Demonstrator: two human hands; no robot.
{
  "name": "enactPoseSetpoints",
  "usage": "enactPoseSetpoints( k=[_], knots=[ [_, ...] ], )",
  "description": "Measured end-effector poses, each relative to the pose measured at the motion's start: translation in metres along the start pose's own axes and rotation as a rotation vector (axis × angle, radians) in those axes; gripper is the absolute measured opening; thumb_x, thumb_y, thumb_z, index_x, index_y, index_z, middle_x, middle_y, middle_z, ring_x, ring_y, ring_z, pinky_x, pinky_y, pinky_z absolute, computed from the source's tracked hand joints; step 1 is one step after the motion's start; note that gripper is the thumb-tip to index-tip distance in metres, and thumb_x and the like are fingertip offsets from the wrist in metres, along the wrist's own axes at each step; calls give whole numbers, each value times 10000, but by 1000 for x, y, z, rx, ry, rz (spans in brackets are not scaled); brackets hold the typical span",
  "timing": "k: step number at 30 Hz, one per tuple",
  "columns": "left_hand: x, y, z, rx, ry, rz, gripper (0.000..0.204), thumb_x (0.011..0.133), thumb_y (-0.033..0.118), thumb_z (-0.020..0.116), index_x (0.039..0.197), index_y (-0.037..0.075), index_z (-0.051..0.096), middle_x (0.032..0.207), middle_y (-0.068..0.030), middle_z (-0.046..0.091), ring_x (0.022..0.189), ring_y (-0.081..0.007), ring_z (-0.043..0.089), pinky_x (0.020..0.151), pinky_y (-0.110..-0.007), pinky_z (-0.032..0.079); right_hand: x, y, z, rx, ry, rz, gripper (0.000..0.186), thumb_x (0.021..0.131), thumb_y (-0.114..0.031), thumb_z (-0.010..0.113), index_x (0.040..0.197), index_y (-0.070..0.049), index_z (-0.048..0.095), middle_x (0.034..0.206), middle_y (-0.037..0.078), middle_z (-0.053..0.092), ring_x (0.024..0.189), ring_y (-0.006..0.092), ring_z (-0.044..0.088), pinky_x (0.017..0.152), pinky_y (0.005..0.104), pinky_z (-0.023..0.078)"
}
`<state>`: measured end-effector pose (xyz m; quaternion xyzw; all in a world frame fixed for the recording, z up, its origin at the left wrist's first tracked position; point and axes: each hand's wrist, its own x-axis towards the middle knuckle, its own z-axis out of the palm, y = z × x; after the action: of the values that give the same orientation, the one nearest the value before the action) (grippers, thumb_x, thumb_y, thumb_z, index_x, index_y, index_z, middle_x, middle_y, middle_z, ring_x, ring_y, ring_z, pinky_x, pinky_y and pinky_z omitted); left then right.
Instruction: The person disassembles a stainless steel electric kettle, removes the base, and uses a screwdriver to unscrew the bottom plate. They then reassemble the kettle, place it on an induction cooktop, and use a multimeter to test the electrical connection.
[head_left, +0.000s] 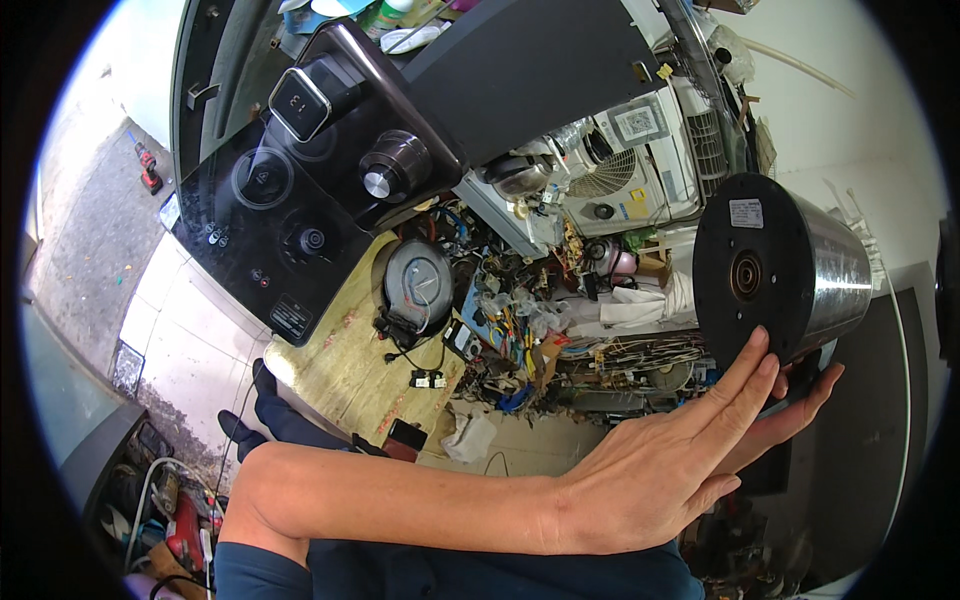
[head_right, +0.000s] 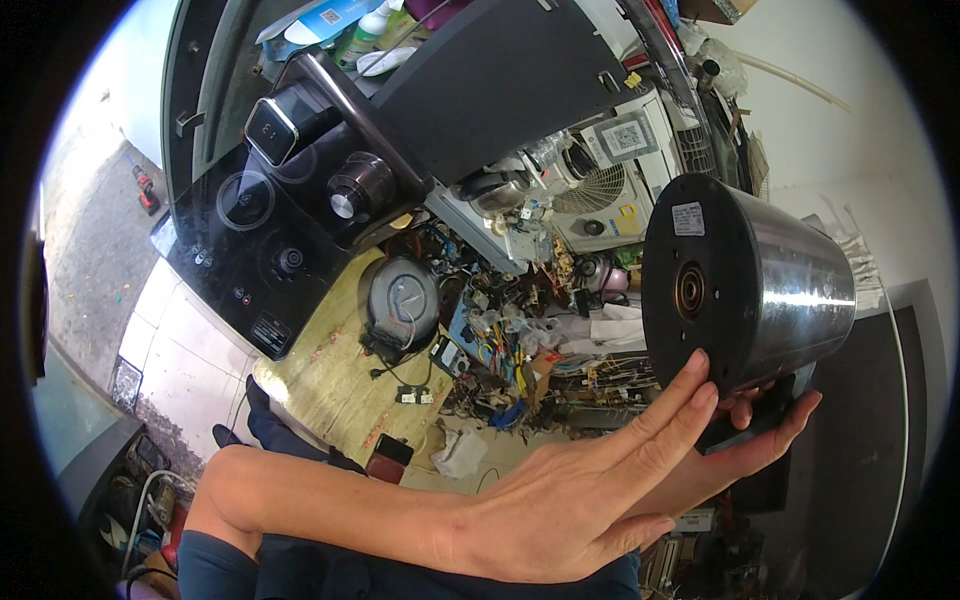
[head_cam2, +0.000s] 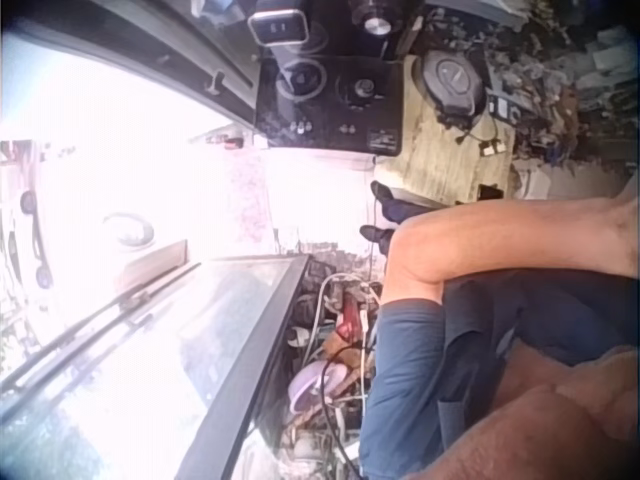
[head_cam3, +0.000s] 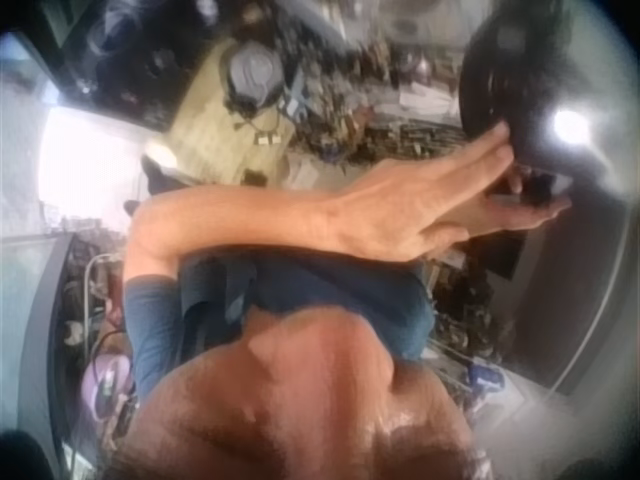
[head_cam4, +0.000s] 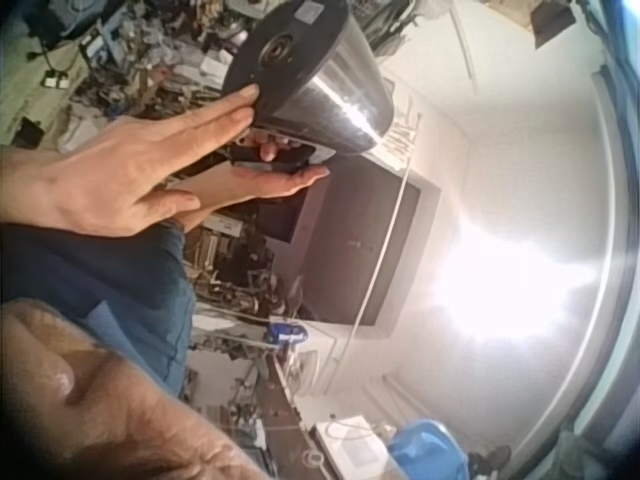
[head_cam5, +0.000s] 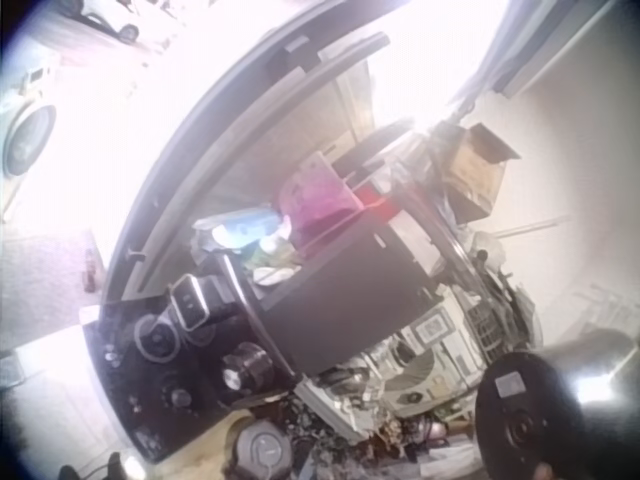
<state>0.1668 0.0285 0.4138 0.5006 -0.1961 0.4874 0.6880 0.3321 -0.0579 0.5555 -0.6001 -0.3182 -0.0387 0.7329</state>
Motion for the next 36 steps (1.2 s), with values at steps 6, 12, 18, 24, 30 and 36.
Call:
enactPoseSetpoints(
  k=[6, 12, 18, 24, 30, 36],
  knots=[
    [-4, -7, 6, 20, 51, 31, 1117, 958, 135, 749, 1741, 100, -46, 1805, -226, -56, 1162, -486, 679, 849, -437, 620, -1, 8, 2, 11, 9, 12, 569, 1004, -661, 633, 881, -111, 714, 700, -22, 678, 467, 64, 498, 423, 211, 335],
    [-9, -1, 4, 45, 27, -14, 1176, 909, 56, 781, 1731, 80, -60, 1798, -238, -57, 1289, -477, 628, 905, -463, 623, -4, 10, 0, 7, 39, 11, 566, 1001, -662, 637, 878, -115, 715, 700, -25, 677, 468, 64, 498, 426, 213, 334],
    [-16, -7, 6, 35, 29, -44, 1087, 967, 154, 747, 1744, 88, -10, 1805, -234, -45, 1145, -495, 676, 859, -450, 603, -8, 26, 12, -34, 216, -169, 563, 997, -662, 642, 875, -118, 716, 699, -29, 676, 469, 65, 499, 428, 215, 332],
    [-24, -6, 4, 43, 16, -112, 1081, 973, 154, 743, 1748, 101, -9, 1809, -227, -31, 1213, -493, 652, 887, -444, 593, 5, 15, -18, 46, -44, 120, 557, 978, -668, 663, 903, -119, 710, 728, -25, 675, 479, 73, 506, 441, 228, 324],
    [-47, -25, -3, 109, 71, -133, 1050, 1017, 167, 711, 1752, 130, -39, 1816, -205, -34, 1334, -458, 614, 909, -421, 593, -1, 48, -25, 33, -70, 74, 597, 989, -670, 640, 938, -78, 691, 816, 12, 685, 547, 109, 528, 518, 254, 376],
    [-113, -49, -17, -45, 176, -322, 1014, 1071, 146, 673, 1749, 148, -81, 1824, -180, -30, 1490, -334, 519, 945, -379, 582, -18, 112, -71, 92, -505, 142, 486, 1050, -469, 591, 1094, 3, 701, 925, 149, 715, 637, 206, 576, 661, 383, 472]
  ],
)
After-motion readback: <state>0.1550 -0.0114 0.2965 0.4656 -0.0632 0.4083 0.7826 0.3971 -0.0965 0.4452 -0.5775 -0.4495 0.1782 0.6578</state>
